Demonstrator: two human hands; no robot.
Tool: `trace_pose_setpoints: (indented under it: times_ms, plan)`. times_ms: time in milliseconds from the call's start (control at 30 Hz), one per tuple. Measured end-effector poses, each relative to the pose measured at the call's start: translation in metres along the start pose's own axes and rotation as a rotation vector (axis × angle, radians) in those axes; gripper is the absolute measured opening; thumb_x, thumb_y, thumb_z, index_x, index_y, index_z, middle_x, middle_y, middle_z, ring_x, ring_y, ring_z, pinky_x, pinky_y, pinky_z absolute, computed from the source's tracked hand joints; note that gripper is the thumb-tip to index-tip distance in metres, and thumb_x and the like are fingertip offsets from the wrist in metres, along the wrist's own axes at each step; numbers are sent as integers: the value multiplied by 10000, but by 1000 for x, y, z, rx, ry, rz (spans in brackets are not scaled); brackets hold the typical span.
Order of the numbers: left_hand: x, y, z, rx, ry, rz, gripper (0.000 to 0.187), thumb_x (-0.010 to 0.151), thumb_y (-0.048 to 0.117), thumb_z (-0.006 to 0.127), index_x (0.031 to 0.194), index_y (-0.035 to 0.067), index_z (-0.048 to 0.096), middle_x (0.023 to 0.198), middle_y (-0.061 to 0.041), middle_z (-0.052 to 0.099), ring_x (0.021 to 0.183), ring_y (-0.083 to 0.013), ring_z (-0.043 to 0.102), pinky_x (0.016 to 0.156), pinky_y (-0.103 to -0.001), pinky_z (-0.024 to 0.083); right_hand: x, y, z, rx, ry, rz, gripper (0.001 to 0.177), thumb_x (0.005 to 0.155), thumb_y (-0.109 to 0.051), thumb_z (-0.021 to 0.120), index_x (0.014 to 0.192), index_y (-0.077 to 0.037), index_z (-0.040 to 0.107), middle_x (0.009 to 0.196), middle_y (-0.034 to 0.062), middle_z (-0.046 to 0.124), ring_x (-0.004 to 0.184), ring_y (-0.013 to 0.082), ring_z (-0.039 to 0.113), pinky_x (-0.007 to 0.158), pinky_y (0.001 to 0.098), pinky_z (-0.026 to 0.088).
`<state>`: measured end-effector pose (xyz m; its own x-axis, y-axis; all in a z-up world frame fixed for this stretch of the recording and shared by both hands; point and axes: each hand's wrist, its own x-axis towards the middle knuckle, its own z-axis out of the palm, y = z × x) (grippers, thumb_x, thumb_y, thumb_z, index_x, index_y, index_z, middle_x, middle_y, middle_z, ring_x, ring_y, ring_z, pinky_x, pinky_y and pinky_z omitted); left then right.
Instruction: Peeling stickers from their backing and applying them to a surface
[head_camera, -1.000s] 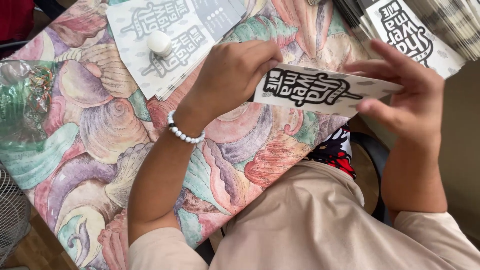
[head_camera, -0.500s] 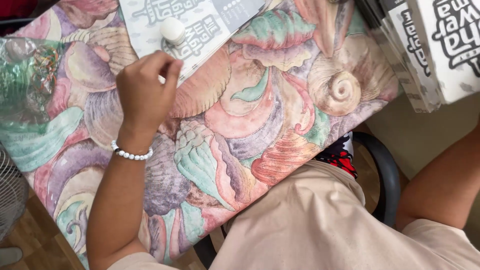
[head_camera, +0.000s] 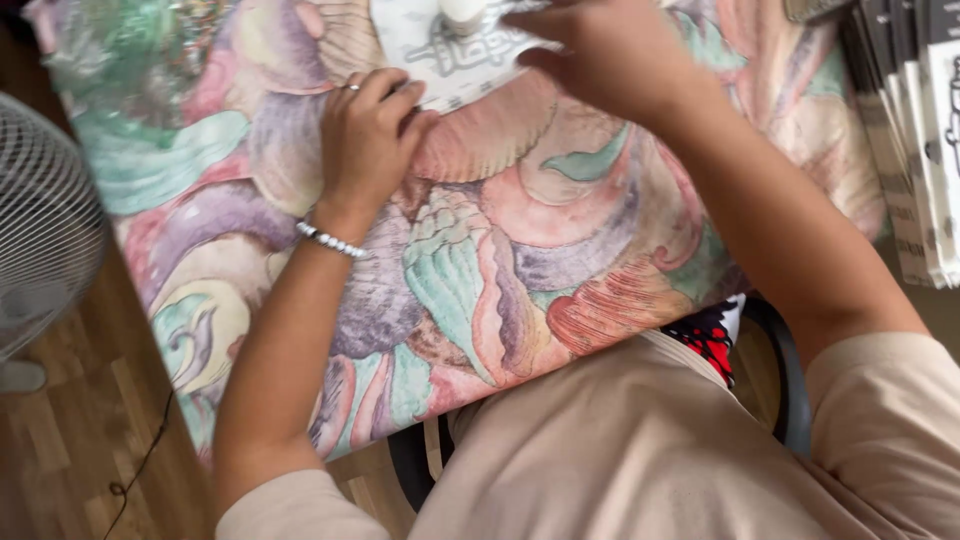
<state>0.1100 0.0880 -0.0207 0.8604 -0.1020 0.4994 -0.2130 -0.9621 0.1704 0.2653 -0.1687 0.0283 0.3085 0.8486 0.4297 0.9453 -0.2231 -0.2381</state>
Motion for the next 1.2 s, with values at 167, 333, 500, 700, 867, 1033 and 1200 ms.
trace_pose_setpoints:
  times_ms: [167,333,500,700,867,1033,1200]
  plan:
    - [9,-2,-2,-48,-10,36,243,854,129,872,1067,50,784,1032,-75,723,886,-293,650,741,-424,507,45,9,71,-94,-90,-240,202,929,-268,823,1067,-124,793,1136,21,732,939,272,698,638,432,571]
    - [10,-4,8,-119,53,21,79,901,67,819,978,67,803,889,-70,774,787,-222,681,675,-354,545,37,6,71,-116,-36,-359,140,1015,-220,737,1095,-140,819,1127,40,748,1028,287,684,785,405,619]
    - [12,-4,10,-184,143,-30,208,933,23,778,1136,59,751,936,-88,794,811,-197,743,670,-309,594,32,-1,70,-34,21,-251,142,1070,-117,698,985,-34,776,978,42,737,856,254,659,676,384,584]
    - [6,-11,21,-193,165,-162,397,913,127,838,1230,80,603,1106,-68,631,850,-158,607,805,-262,553,33,9,82,204,69,-88,80,995,-75,831,964,-21,781,996,96,760,879,261,691,792,393,556]
    - [12,4,-4,-228,188,-213,420,830,125,925,1038,121,561,951,-10,594,742,-145,597,638,-296,496,30,18,90,432,64,50,126,1018,-65,872,978,-13,764,983,77,741,755,212,587,696,345,456]
    - [14,2,6,-241,149,-250,285,857,77,847,920,116,572,871,-6,664,723,-141,627,610,-286,508,29,18,94,471,95,96,88,1039,-24,849,1000,-1,774,916,70,730,727,186,557,670,338,449]
    - [14,1,7,-304,178,-250,232,867,50,805,883,105,580,824,-1,666,722,-161,632,632,-319,488,28,13,94,492,135,93,158,1003,72,818,1050,-51,732,975,24,721,818,174,592,734,327,482]
